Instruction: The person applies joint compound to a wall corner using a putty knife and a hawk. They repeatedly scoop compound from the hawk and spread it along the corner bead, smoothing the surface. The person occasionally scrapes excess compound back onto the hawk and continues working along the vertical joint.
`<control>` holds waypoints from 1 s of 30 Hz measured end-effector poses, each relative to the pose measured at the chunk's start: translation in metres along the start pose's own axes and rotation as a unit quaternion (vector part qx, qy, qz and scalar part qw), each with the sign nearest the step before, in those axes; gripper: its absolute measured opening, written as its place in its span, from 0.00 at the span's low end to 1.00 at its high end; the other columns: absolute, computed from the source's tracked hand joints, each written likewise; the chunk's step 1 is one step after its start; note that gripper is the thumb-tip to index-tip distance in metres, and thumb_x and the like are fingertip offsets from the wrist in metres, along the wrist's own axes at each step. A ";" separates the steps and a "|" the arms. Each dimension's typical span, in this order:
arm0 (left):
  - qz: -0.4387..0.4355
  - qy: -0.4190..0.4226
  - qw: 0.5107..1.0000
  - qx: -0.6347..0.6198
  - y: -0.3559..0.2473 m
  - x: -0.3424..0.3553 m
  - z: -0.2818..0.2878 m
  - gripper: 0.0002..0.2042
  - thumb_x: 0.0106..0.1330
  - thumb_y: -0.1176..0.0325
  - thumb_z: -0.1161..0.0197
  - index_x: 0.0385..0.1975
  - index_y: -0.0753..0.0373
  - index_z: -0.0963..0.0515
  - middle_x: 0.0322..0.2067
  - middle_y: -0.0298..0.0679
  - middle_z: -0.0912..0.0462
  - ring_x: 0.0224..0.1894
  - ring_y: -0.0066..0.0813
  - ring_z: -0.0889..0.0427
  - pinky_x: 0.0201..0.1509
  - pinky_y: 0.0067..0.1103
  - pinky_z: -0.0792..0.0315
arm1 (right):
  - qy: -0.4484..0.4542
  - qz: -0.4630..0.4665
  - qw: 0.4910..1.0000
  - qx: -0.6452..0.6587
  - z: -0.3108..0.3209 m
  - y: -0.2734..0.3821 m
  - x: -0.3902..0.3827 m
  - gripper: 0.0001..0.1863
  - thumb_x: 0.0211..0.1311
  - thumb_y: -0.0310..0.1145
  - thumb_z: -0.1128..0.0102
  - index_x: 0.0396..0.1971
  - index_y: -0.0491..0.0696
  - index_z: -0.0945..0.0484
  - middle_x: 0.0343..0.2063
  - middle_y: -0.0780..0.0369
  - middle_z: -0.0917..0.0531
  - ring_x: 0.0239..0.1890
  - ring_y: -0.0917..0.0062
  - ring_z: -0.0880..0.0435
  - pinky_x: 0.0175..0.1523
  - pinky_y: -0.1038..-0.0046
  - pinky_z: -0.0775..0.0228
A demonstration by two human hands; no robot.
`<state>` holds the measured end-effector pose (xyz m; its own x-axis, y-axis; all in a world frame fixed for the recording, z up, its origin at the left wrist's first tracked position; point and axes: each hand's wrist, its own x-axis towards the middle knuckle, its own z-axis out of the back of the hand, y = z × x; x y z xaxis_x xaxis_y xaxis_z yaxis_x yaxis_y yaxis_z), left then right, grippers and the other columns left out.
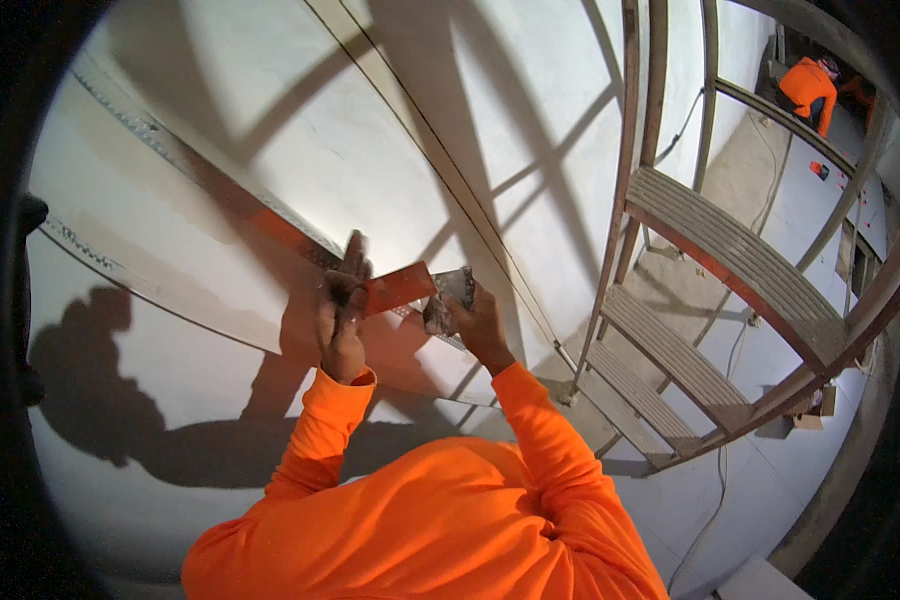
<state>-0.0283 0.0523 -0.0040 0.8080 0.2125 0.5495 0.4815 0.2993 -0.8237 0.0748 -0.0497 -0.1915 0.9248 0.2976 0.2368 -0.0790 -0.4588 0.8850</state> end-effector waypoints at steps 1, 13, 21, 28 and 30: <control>0.013 0.013 1.000 -0.019 0.005 -0.003 -0.003 0.07 0.74 0.68 0.42 0.40 0.63 0.30 0.74 0.59 0.41 0.76 0.38 0.41 0.77 0.33 0.49 | 0.000 0.012 1.000 -0.006 -0.001 0.002 -0.001 0.11 0.65 0.29 0.35 0.44 0.40 0.20 0.33 0.62 0.14 0.34 0.79 0.17 0.39 0.71 0.23; 0.041 0.051 0.997 0.044 0.037 -0.013 0.005 0.04 0.72 0.72 0.44 0.36 0.64 0.31 0.73 0.72 0.47 0.78 0.45 0.47 0.76 0.34 0.51 | -0.274 -0.161 0.931 0.181 0.035 -0.083 -0.083 0.16 0.69 0.34 0.35 0.49 0.38 0.18 0.37 0.61 0.13 0.38 0.79 0.16 0.44 0.73 0.22; -0.015 0.130 0.981 0.143 0.037 -0.011 0.007 0.07 0.74 0.71 0.44 0.35 0.66 0.32 0.74 0.72 0.50 0.80 0.53 0.53 0.76 0.36 0.52 | -0.316 -0.188 0.892 -0.263 0.019 -0.182 -0.157 0.13 0.65 0.35 0.34 0.43 0.42 0.15 0.33 0.49 0.12 0.39 0.57 0.13 0.44 0.61 0.24; 0.025 0.138 0.981 0.137 0.034 -0.014 0.014 0.08 0.75 0.70 0.43 0.35 0.66 0.31 0.75 0.66 0.48 0.55 0.27 0.27 0.55 0.23 0.33 | -0.195 -0.197 0.924 -0.263 0.062 -0.169 -0.102 0.15 0.63 0.34 0.33 0.46 0.40 0.18 0.35 0.51 0.13 0.37 0.58 0.14 0.45 0.62 0.25; 0.011 0.133 0.983 0.127 0.035 -0.014 0.012 0.08 0.76 0.69 0.43 0.36 0.67 0.31 0.75 0.64 0.47 0.44 0.21 0.31 0.46 0.20 0.34 | -0.142 -0.247 0.936 -0.206 0.074 -0.169 -0.095 0.16 0.62 0.32 0.33 0.47 0.40 0.19 0.36 0.54 0.12 0.38 0.64 0.14 0.47 0.65 0.25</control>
<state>-0.0265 0.0712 -0.0389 0.8940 -0.0198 0.4477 0.3901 0.5263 -0.7556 0.0279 -0.0619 -0.3932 0.9436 0.1274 -0.3057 0.3009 0.0556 0.9520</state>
